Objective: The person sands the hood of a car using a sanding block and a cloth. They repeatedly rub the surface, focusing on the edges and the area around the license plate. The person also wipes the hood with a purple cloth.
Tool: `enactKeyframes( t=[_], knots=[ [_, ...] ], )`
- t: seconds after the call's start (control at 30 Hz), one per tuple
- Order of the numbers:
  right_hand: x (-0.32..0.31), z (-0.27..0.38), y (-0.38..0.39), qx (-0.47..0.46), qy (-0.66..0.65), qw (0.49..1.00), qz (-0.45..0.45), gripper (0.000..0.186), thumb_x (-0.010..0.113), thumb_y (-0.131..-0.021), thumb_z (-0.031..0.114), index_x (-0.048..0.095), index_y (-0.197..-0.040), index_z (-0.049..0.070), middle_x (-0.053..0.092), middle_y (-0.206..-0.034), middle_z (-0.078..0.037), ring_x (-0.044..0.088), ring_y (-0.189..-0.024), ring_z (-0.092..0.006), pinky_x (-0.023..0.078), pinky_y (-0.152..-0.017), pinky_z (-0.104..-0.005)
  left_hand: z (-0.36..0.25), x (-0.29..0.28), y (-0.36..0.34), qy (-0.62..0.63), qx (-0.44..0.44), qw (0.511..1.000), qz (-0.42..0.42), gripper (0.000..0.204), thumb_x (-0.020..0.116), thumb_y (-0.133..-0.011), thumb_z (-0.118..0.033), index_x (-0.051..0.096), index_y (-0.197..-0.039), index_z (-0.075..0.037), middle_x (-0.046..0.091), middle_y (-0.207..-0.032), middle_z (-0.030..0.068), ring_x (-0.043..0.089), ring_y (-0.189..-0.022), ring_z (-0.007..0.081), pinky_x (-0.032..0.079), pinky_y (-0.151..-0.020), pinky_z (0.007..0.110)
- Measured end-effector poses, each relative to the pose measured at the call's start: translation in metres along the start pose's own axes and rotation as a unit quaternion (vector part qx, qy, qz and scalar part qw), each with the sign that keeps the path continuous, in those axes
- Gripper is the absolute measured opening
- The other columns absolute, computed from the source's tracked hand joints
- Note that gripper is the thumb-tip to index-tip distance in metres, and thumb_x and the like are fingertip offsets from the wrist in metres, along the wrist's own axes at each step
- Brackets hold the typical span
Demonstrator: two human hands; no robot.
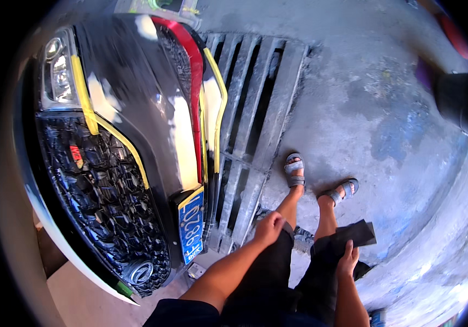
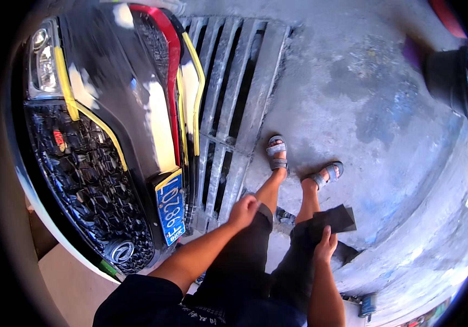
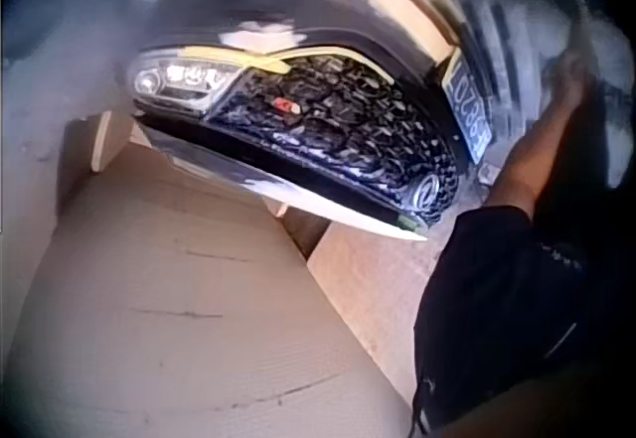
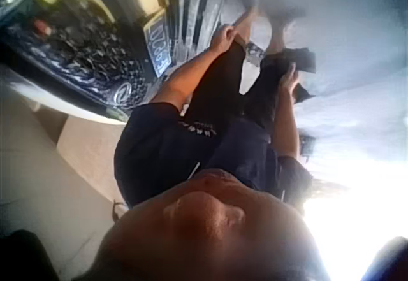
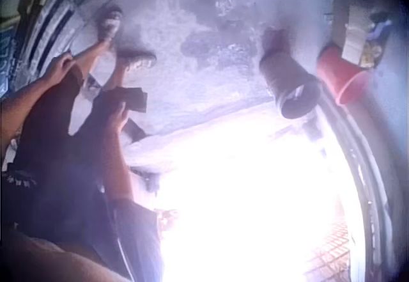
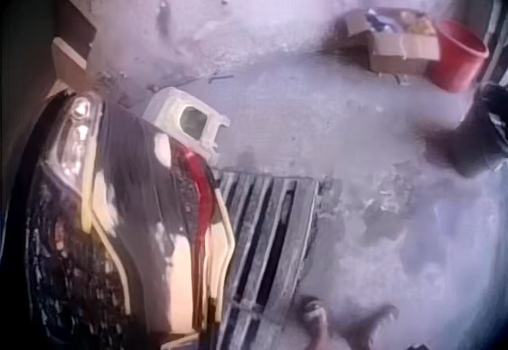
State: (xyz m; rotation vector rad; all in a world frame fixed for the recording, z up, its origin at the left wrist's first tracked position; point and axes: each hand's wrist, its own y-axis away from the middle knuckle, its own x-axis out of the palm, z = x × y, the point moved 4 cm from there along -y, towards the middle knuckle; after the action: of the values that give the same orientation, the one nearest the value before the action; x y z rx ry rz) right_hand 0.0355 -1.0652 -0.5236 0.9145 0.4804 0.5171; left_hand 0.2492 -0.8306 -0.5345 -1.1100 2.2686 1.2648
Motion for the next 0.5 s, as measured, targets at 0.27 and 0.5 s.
enactKeyframes(
  t=[0.27, 0.5],
  knots=[
    [0.013, -0.03, -0.011, -0.04, 0.121, 0.992, -0.001, 0.036, 0.052, -0.101, 0.031, 0.06, -0.115, 0.0, 0.064, -0.104, -0.005, 0.058, -0.092, -0.0143, 0.047, -0.084, -0.0279, 0.08, -0.073, -0.122, -0.025, -0.124, 0.99, -0.061, 0.027, 0.056, -0.095, -0.031, 0.061, -0.085, -0.005, 0.065, -0.069, 0.0181, 0.064, -0.066, 0.0387, 0.049, -0.059, 0.047],
    [0.036, -0.016, -0.008, 0.002, 0.091, 0.996, 0.002, 0.038, 0.052, -0.1, 0.033, 0.06, -0.117, 0.0, 0.064, -0.106, -0.007, 0.059, -0.095, -0.015, 0.047, -0.086, -0.0287, 0.119, 0.018, -0.003, -0.073, -0.009, 0.984, 0.162, 0.048, 0.053, -0.095, -0.035, 0.051, -0.135, -0.008, 0.04, -0.14, 0.0311, 0.037, -0.13, 0.048, 0.031, -0.109, 0.052]
  ],
)
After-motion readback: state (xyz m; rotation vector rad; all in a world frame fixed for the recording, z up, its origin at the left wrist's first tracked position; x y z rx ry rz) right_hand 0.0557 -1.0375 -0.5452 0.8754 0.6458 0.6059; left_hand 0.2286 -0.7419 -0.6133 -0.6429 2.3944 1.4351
